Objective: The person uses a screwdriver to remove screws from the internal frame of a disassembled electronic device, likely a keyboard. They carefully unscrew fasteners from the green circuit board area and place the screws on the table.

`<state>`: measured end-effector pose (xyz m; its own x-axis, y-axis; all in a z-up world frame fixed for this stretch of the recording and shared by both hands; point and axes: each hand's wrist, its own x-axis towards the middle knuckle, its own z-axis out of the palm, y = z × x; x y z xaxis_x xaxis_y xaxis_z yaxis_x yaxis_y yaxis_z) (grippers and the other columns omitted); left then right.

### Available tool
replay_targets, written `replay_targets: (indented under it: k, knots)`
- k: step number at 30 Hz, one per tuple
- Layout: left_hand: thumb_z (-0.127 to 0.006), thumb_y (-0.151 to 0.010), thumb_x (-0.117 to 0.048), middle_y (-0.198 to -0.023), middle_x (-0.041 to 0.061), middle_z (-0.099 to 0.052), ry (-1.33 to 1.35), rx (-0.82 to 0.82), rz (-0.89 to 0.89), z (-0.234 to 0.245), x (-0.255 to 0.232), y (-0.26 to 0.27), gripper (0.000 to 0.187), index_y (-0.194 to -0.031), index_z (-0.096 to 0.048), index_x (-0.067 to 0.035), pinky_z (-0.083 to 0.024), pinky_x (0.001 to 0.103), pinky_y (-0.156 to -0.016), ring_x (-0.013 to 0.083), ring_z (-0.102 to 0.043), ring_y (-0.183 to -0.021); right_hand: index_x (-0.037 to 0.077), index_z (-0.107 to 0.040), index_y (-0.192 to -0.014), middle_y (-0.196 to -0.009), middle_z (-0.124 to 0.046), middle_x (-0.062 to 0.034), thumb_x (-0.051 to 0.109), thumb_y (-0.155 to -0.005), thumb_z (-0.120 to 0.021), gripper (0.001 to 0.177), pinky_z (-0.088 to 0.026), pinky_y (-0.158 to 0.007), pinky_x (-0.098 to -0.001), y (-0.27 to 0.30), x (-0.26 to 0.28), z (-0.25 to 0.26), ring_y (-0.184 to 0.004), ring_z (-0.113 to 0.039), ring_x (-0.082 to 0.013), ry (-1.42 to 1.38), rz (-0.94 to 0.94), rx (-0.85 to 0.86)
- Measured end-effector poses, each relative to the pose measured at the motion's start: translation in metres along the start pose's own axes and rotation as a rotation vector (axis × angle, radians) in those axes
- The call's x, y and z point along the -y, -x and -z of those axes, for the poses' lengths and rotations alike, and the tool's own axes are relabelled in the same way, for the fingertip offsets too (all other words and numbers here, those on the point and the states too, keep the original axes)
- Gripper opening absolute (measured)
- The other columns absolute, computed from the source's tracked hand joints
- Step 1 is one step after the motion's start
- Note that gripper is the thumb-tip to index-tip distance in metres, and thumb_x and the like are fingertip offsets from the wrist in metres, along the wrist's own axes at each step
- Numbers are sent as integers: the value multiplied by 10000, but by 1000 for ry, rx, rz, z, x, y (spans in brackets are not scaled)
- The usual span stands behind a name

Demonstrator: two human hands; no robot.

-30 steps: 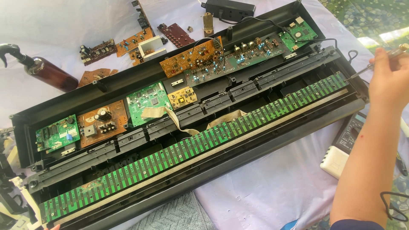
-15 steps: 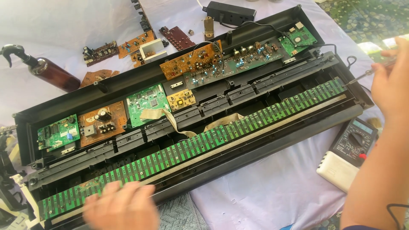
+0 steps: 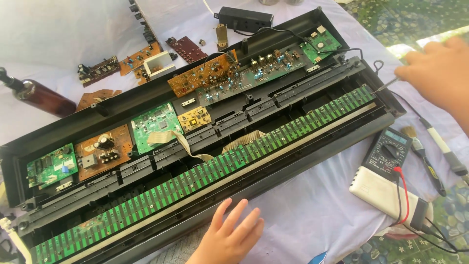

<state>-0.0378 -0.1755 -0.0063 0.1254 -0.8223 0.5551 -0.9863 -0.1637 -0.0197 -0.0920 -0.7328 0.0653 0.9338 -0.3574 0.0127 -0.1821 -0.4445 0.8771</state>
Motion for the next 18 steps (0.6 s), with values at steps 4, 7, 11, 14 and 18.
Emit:
replay_targets:
  k: [4, 7, 11, 14, 18]
  knots:
    - [-778, -970, -257, -1301, 0, -611, -9, -56, -69, -7, 1, 2, 131, -1072, -713, -208, -447, 502, -1089, 238, -575, -1264, 487, -578, -1071, -1071, -629, 241, 489, -944, -469, 167, -497, -968, -222, -3, 0, -29, -1081, -658, 19, 63, 87, -137]
    - [-792, -958, -247, -1281, -2, -612, 34, -22, -100, -5, 0, 1, 142, -1065, -715, -194, -466, 489, -1083, 232, -581, -1265, 418, -558, -1053, -1026, -634, 198, 433, -949, -473, 135, -567, -889, -222, -7, 0, -37, -1038, -695, -18, 63, 189, -105]
    - [-795, -956, -239, -1288, 2, -606, 58, -14, -80, -7, 1, 3, 116, -1026, -714, -195, -445, 498, -1096, 242, -579, -1263, 495, -598, -1110, -1158, -659, 263, 418, -980, -455, 208, -602, -980, -196, -26, -7, -12, -1123, -708, 7, 29, 253, 161]
    - [-793, -960, -239, -1274, 2, -611, 62, -2, -76, -5, 1, 3, 110, -1018, -712, -192, -453, 493, -1094, 240, -581, -1259, 541, -677, -1078, -1180, -688, 343, 409, -994, -473, 257, -604, -1006, -190, -43, -4, -25, -1144, -713, 40, -35, 233, 262]
    - [-774, -963, -206, -1260, 9, -616, 74, 0, -99, -4, 3, 2, 88, -1011, -705, -177, -462, 495, -1079, 243, -594, -1244, 513, -743, -1008, -1023, -777, 347, 377, -928, -577, 229, -599, -923, -167, -61, -1, -46, -1038, -746, 40, -130, 205, 302]
